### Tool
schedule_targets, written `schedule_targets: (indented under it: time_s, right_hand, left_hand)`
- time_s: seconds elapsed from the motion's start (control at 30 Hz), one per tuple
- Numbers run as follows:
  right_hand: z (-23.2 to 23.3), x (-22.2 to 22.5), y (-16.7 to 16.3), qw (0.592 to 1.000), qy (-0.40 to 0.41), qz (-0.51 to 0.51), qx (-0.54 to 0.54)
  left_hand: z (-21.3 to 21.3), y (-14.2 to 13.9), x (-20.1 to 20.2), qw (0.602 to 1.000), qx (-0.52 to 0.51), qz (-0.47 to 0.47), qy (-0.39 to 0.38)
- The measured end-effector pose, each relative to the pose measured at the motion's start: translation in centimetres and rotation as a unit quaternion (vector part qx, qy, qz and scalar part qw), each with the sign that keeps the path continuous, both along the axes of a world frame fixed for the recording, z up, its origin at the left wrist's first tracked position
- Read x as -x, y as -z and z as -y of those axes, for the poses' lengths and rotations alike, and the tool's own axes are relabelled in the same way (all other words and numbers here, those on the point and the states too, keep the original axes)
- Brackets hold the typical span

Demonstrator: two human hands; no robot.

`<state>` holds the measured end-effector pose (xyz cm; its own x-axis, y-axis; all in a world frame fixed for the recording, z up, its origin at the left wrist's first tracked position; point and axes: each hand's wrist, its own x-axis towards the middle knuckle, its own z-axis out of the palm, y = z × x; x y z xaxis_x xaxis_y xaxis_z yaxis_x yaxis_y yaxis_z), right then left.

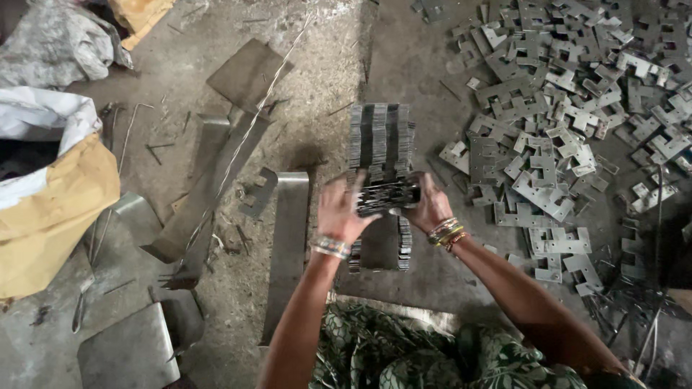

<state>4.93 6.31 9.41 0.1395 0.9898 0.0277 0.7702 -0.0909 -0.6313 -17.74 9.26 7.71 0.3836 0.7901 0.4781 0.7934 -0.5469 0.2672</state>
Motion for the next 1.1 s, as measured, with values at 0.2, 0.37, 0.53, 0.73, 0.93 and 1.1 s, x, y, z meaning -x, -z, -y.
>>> schedule_targets:
  time_s: [0.2,0.37,0.53,0.73,0.93,1.1]
  right_hand:
    - [-1.5,0.8,-0.6,0.993,0.062,0.045,0.09]
    - [-0.9,1.9,0.1,0.994,-0.043,-0.098,0.014]
    - [-0.6,2.0,0.9,0.988,0.054,-0.104,0.101]
    - [-0.7,2.3,1.8,0.996,-0.088,-0.026,-0.006]
    - [-1.9,2.2,1.0,1.0,-0.015,0.006,-0.016]
    - [-2.2,3.5,0.7,0.97,-0.052,-0.229,-0.06]
  left_hand:
    - [0.1,5.3,2.4,0.943,0.249,0.166,-0.146]
    - [-1.3,10.2,0.6,0.915,0.346,0.209,-0.013]
    - [-1.7,9.8,-0.2,0.894,0.383,0.226,-0.055]
    - [-0.1,7.9,-1.3,0.892,0.332,0.299,0.069]
    - [-5.7,8.9,-3.0,0.85,0.467,0.239,-0.038]
    - [-8.2,9.1,-3.0,0.878,0.409,0.247,0.008]
